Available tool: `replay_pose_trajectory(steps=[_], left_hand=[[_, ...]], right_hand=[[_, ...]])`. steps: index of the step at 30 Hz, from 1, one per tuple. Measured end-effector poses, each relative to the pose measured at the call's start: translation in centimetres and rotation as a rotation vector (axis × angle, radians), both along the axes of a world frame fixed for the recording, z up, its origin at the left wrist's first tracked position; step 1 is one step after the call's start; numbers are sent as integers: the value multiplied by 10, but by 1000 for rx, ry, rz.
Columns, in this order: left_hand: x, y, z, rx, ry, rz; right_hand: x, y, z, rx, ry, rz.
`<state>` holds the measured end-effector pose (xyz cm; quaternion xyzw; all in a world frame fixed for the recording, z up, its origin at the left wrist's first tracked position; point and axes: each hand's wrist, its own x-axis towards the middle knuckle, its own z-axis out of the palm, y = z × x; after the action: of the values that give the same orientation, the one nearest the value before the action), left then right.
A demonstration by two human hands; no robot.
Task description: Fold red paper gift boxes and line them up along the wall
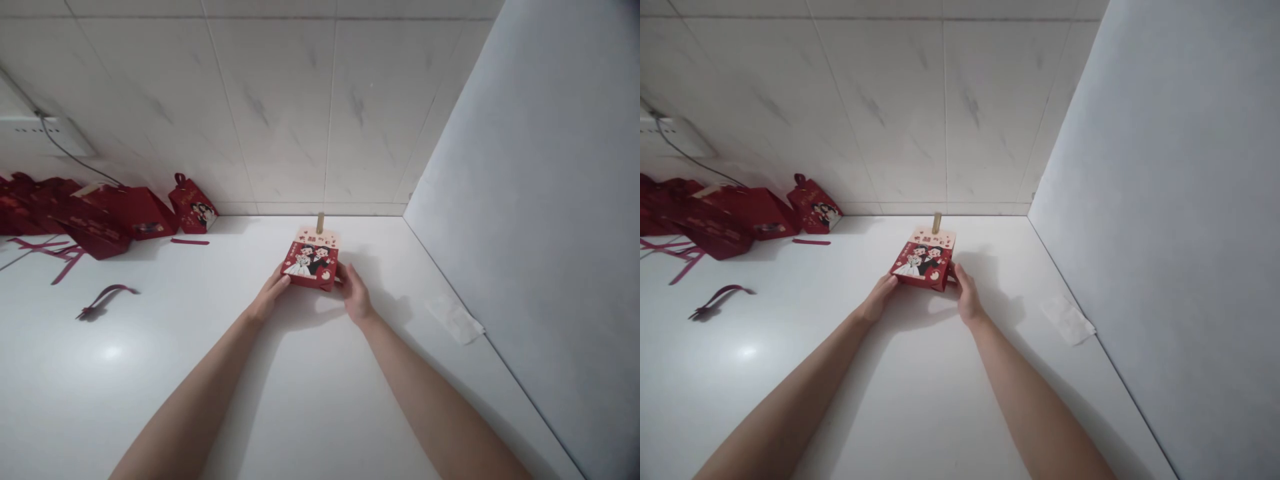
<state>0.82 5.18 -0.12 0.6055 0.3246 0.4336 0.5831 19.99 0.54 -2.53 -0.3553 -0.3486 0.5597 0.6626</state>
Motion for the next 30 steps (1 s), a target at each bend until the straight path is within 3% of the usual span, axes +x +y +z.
replay_pose_trajectory(steps=[2,4,7,11,27,30], left_hand=[[0,-2,3,34,38,-121],[-1,-2,2,33,126,-151],[-2,2,-4,24,231,-58],[-2,6,-10,-3,184,25],[1,4,-6,-12,151,39],[1,5,-8,-36,156,82]], right_hand=[[0,-4,5,41,12,46],[-1,-7,10,100,-14,84],[-3,-8,13,132,-119,70],[-4,-2,2,45,-250,6],[-5,2,-11,5,-334,-3],[-9,-1,-13,11,-513,-150]])
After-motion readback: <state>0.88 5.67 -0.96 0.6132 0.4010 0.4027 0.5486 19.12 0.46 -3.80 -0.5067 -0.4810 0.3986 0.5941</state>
